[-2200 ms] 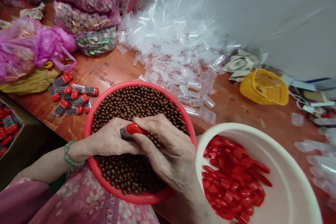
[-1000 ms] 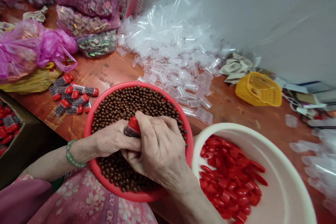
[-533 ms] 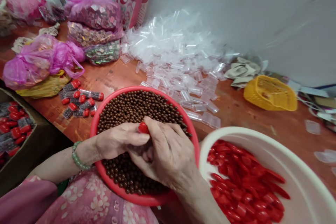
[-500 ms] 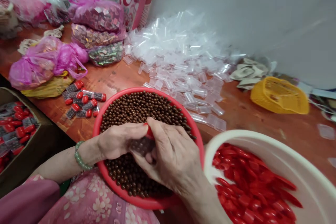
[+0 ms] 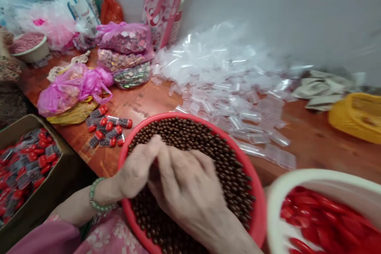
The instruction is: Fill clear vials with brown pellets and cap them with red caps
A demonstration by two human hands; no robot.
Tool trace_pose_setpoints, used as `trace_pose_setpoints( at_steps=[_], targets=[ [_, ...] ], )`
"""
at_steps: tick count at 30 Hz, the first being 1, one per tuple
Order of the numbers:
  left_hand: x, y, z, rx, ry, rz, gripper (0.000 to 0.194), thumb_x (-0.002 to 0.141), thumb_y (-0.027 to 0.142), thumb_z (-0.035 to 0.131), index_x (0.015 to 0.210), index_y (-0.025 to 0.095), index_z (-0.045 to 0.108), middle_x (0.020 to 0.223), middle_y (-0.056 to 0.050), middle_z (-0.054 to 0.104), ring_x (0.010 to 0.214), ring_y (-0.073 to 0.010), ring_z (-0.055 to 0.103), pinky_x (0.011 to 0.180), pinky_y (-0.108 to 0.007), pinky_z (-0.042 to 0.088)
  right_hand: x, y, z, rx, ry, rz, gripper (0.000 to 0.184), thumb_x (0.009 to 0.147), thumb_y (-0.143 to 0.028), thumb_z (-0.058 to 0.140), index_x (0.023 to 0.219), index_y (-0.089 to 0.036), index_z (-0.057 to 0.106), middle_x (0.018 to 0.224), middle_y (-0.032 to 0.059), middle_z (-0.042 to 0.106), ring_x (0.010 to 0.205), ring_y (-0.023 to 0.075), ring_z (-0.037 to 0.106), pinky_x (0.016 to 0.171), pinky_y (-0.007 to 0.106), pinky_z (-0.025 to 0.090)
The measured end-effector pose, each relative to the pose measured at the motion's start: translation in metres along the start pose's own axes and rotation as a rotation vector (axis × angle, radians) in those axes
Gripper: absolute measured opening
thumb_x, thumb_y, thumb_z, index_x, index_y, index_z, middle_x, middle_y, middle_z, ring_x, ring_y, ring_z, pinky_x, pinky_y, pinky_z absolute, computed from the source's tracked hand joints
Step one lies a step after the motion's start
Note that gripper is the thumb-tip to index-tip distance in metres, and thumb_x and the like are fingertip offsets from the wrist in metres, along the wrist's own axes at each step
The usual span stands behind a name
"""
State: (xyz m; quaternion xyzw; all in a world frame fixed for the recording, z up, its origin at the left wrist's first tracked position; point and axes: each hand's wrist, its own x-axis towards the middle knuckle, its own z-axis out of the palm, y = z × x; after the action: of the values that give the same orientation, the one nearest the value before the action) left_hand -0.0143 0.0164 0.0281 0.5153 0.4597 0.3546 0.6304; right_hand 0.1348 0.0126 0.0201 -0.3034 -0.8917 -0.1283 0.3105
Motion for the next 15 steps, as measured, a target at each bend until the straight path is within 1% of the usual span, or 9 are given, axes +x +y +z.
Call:
trace_pose_setpoints(
  at_steps=[2,3,4,5,7,9,11,12,15],
  targets=[
    [0.004,0.000,-0.021,0.122,0.092,0.129,0.050,0.098,0.054,0.025,0.071,0.021,0.050,0.073,-0.003,0.057,0.072,-0.0164,0.051,0.072,-0.030,0.044,0.012,0.009,0.000,0.030,-0.106,-0.008,0.052,0.090,-0.024,0.059,0.137,-0.006,0.046,0.113,0.0193,0.067,0.103,0.0296,0.062,0.085,0.045,0.050],
    [0.008,-0.003,-0.035,0.241,0.163,0.185,0.047,0.098,0.052,0.028,0.071,0.021,0.050,0.072,-0.002,0.057,0.069,-0.0154,0.051,0.068,-0.029,0.043,0.015,0.021,0.001,0.053,-0.156,0.007,0.049,0.091,-0.024,0.058,0.136,-0.006,0.047,0.115,0.0198,0.067,0.106,0.0295,0.062,0.086,0.044,0.051],
    [0.012,-0.008,-0.050,0.384,0.267,0.182,0.045,0.099,0.049,0.029,0.073,0.020,0.052,0.069,-0.002,0.056,0.066,-0.0151,0.050,0.065,-0.029,0.041,0.016,0.036,0.001,0.073,-0.204,0.049,0.045,0.092,-0.025,0.057,0.133,-0.006,0.050,0.115,0.0192,0.067,0.106,0.0289,0.062,0.086,0.044,0.051],
    [0.018,-0.013,-0.067,0.556,0.373,0.203,0.045,0.099,0.047,0.027,0.071,0.020,0.051,0.066,-0.002,0.055,0.064,-0.0154,0.050,0.063,-0.029,0.040,0.016,0.056,0.002,0.084,-0.243,0.124,0.040,0.093,-0.027,0.056,0.129,-0.009,0.054,0.113,0.0173,0.068,0.102,0.0275,0.064,0.086,0.043,0.052],
    [0.030,-0.027,-0.100,0.920,0.562,0.182,0.043,0.097,0.044,0.030,0.075,0.018,0.056,0.068,-0.005,0.058,0.066,-0.0184,0.053,0.066,-0.031,0.040,0.011,0.103,0.005,0.067,-0.361,0.386,0.029,0.096,-0.028,0.052,0.118,-0.012,0.063,0.108,0.0148,0.069,0.095,0.0244,0.066,0.084,0.038,0.052],
    [0.039,-0.042,-0.127,1.247,0.687,0.176,0.041,0.096,0.045,0.034,0.083,0.016,0.061,0.077,-0.010,0.065,0.076,-0.0236,0.058,0.073,-0.034,0.042,0.004,0.150,0.011,0.003,-0.627,0.640,0.031,0.097,-0.025,0.048,0.117,-0.011,0.066,0.110,0.0155,0.069,0.097,0.0250,0.067,0.085,0.036,0.050],
    [0.045,-0.055,-0.146,1.457,0.697,0.206,0.040,0.094,0.045,0.039,0.094,0.014,0.063,0.094,-0.016,0.069,0.093,-0.0302,0.060,0.082,-0.039,0.044,0.000,0.185,0.021,-0.014,-0.731,0.707,0.029,0.097,-0.020,0.046,0.109,-0.007,0.070,0.105,0.0169,0.071,0.095,0.0252,0.068,0.082,0.034,0.050],
    [0.047,-0.060,-0.150,1.505,0.700,0.231,0.039,0.093,0.045,0.041,0.101,0.013,0.062,0.105,-0.018,0.068,0.103,-0.0328,0.059,0.088,-0.042,0.045,-0.002,0.197,0.027,-0.015,-0.776,0.721,0.028,0.096,-0.018,0.048,0.108,-0.007,0.070,0.103,0.0171,0.072,0.093,0.0247,0.068,0.079,0.032,0.051],
    [0.054,-0.069,-0.148,1.453,0.671,0.338,0.040,0.093,0.041,0.045,0.115,0.010,0.059,0.120,-0.020,0.065,0.116,-0.0336,0.056,0.099,-0.046,0.044,-0.001,0.215,0.048,0.007,-0.872,0.705,0.027,0.091,-0.016,0.057,0.115,-0.006,0.068,0.104,0.0162,0.072,0.092,0.0219,0.069,0.079,0.029,0.051]
  ],
)
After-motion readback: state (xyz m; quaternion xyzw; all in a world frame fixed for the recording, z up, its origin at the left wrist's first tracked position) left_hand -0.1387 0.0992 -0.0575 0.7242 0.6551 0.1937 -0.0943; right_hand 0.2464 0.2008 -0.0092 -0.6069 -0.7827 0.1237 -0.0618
